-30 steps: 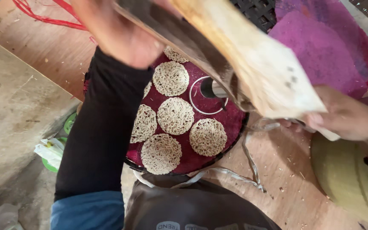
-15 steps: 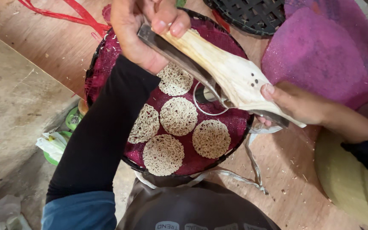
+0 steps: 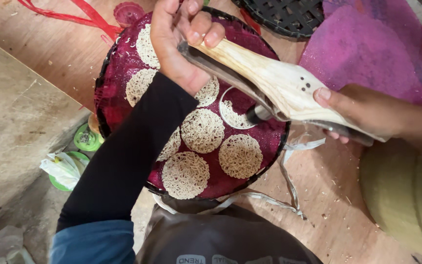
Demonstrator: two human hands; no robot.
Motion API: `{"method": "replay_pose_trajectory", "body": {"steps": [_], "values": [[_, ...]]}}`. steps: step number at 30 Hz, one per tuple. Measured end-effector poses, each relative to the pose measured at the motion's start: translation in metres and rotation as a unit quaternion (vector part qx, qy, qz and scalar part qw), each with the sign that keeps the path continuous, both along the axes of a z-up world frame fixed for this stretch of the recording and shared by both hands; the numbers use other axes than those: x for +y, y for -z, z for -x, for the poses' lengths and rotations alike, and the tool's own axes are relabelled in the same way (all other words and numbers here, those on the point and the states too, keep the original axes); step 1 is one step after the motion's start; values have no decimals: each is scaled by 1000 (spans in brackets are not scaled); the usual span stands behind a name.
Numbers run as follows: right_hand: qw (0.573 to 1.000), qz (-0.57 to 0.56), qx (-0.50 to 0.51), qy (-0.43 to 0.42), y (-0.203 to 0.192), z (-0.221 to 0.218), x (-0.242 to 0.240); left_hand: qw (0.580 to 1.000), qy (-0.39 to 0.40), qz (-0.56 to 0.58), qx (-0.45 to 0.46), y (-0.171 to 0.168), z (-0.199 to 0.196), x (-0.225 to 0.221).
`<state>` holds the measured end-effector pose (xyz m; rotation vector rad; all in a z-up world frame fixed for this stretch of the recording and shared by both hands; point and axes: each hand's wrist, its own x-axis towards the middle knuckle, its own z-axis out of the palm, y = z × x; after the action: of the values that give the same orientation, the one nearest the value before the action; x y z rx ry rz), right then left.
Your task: The person uses a wooden press tool to shape glutinous rice dough into small circular crackers on a tray and refills the tool by hand from a large bowl.
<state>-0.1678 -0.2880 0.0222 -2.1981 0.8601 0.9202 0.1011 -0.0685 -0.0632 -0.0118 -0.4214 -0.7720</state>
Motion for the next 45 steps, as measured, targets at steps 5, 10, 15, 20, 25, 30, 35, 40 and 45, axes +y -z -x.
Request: {"method": "replay_pose_trajectory", "body": {"steps": [5, 10, 15, 20, 25, 30, 35, 40, 45], "values": [[991, 75, -107, -20, -6, -9, 9, 998, 16, 14, -57, 5, -10, -7], [982, 149, -113, -30, 4, -26, 28, 999, 15, -26, -18, 6, -28, 4], [983, 123, -129, -31, 15, -37, 45, 1000, -18, -9, -9, -4, -38, 25], [986, 100, -134, -9, 20, -37, 50, 998, -41, -14, -50, -16, -34, 43], [973, 15, -228, 20, 12, -17, 38, 978, 23, -22, -205, -28, -29, 63], [945, -48, -322, 41, -16, 10, 32, 931, 165, -170, -278, -48, -3, 71], [911, 56, -399, -83, -46, 20, 62, 545, -197, -284, -764, -42, 69, 12], [697, 299, -637, -140, -70, 20, 64, 449, -375, -113, -803, -66, 78, -11], [684, 134, -699, 164, -102, 15, 39, 427, -441, -103, -783, -138, 118, -9]]}}
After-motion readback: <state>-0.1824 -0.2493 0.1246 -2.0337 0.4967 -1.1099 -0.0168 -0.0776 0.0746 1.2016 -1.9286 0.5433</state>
